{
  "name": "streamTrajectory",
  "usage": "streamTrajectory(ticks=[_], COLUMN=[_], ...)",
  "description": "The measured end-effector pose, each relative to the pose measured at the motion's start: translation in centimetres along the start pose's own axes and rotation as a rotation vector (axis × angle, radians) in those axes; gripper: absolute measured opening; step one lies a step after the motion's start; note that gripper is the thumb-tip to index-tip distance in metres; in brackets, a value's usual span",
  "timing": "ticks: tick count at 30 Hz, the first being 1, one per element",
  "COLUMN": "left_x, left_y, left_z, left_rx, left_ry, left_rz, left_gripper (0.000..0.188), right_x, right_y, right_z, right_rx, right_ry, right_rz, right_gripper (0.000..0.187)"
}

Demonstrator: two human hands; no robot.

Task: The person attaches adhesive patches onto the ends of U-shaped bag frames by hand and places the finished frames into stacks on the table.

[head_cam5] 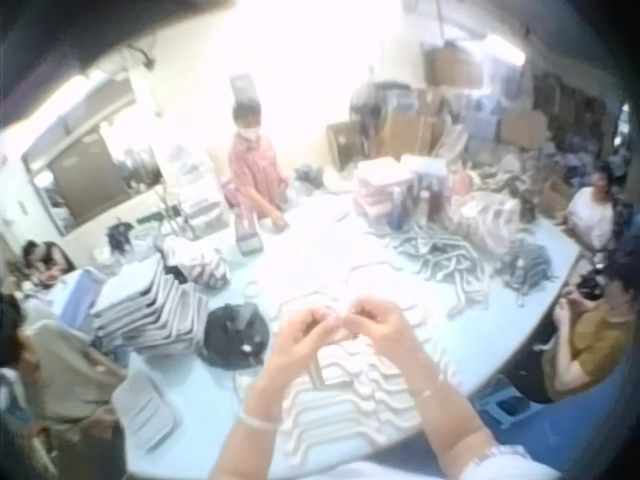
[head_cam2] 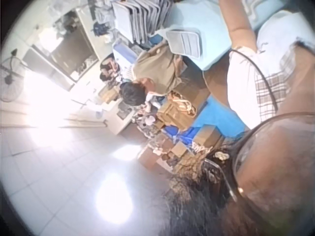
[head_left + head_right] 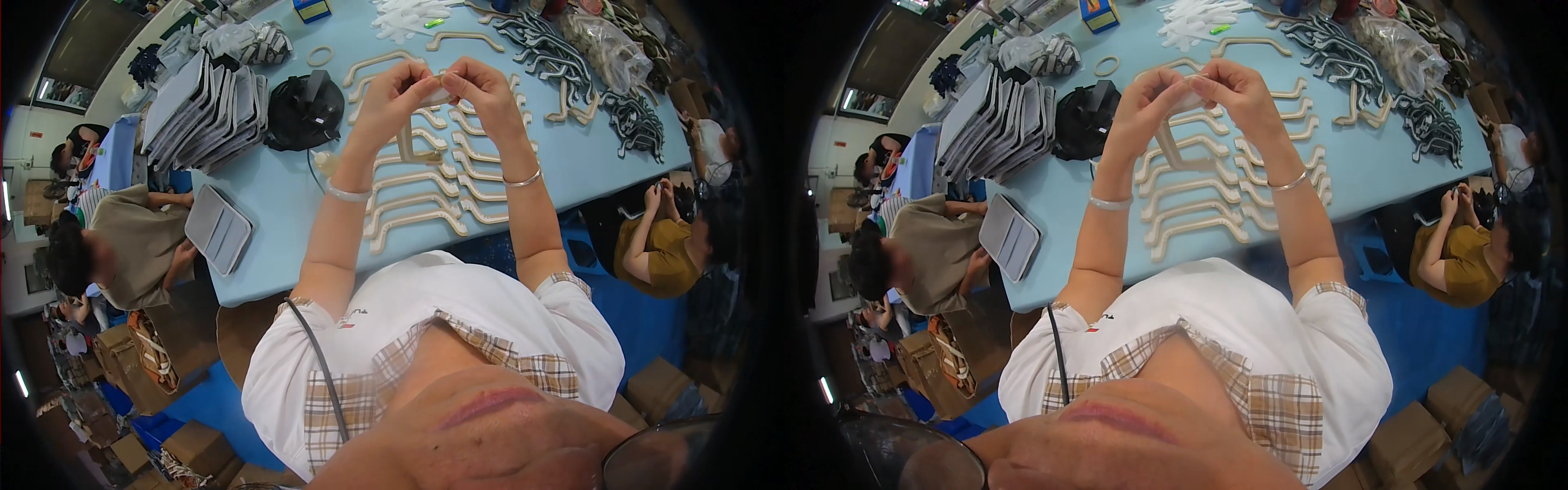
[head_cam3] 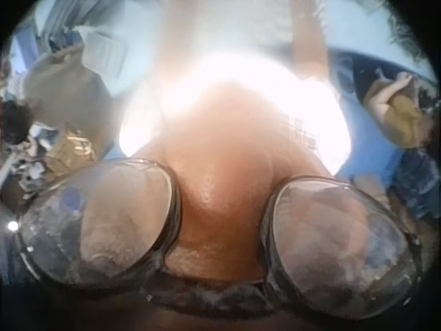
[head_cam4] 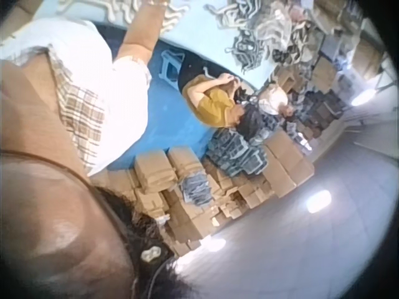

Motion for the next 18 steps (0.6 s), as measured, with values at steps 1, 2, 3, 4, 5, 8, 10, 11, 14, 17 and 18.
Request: streamTrajectory(ticks=[1, 2, 3, 4, 5, 8, 10, 11, 14, 17, 18], left_x=[-0.1, -0.2, -0.3, -0.3, 0.0, 0.1, -0.1, -0.3, -0.8, -0.5, -0.4], left_y=[-0.1, -0.3, -0.5, -0.5, -0.3, -0.4, -0.4, -0.3, 0.4, 0.8, 1.1], left_z=[0.2, 0.6, 0.9, 0.6, 0.3, 0.5, 0.2, 0.0, -1.2, -1.9, -1.9], left_rx=[0.001, 0.008, 0.015, 0.013, 0.024, -0.007, -0.048, -0.032, -0.013, -0.059, -0.090], left_ry=[0.002, 0.068, 0.133, 0.136, 0.118, 0.090, 0.067, 0.097, 0.102, 0.054, 0.040], left_rz=[0.007, 0.033, 0.061, 0.073, 0.051, 0.039, 0.027, 0.035, 0.057, 0.025, 0.000], left_gripper=[0.013, 0.014, 0.015, 0.015, 0.015, 0.017, 0.019, 0.020, 0.021, 0.022, 0.022], right_x=[0.3, 0.3, 0.1, 0.0, 0.0, -0.3, -0.6, -0.4, -0.3, -2.0, -2.8], right_y=[0.0, 0.1, 0.0, -0.1, -0.2, -0.4, -0.5, -0.4, -0.2, 0.3, 0.5], right_z=[0.3, 0.4, 0.7, 0.9, 0.9, 0.4, 0.1, 0.1, 0.6, 1.8, 2.7], right_rx=[0.051, 0.051, 0.057, 0.063, 0.065, 0.016, -0.052, -0.047, 0.041, 0.046, 0.064], right_ry=[0.023, 0.026, -0.031, -0.088, -0.084, -0.097, -0.109, -0.108, -0.102, -0.309, -0.313], right_rz=[-0.031, -0.039, -0.036, -0.034, -0.046, 0.026, 0.066, 0.064, 0.080, 0.001, 0.018], right_gripper=[0.016, 0.016, 0.016, 0.017, 0.017, 0.017, 0.018, 0.018, 0.020, 0.030, 0.030])
Point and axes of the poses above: each hand's wrist, its own y-axis towards the middle knuckle, its own x-axis out of the palm, z = x × y, the point moved 7 cm from there along y, towards the middle knuckle
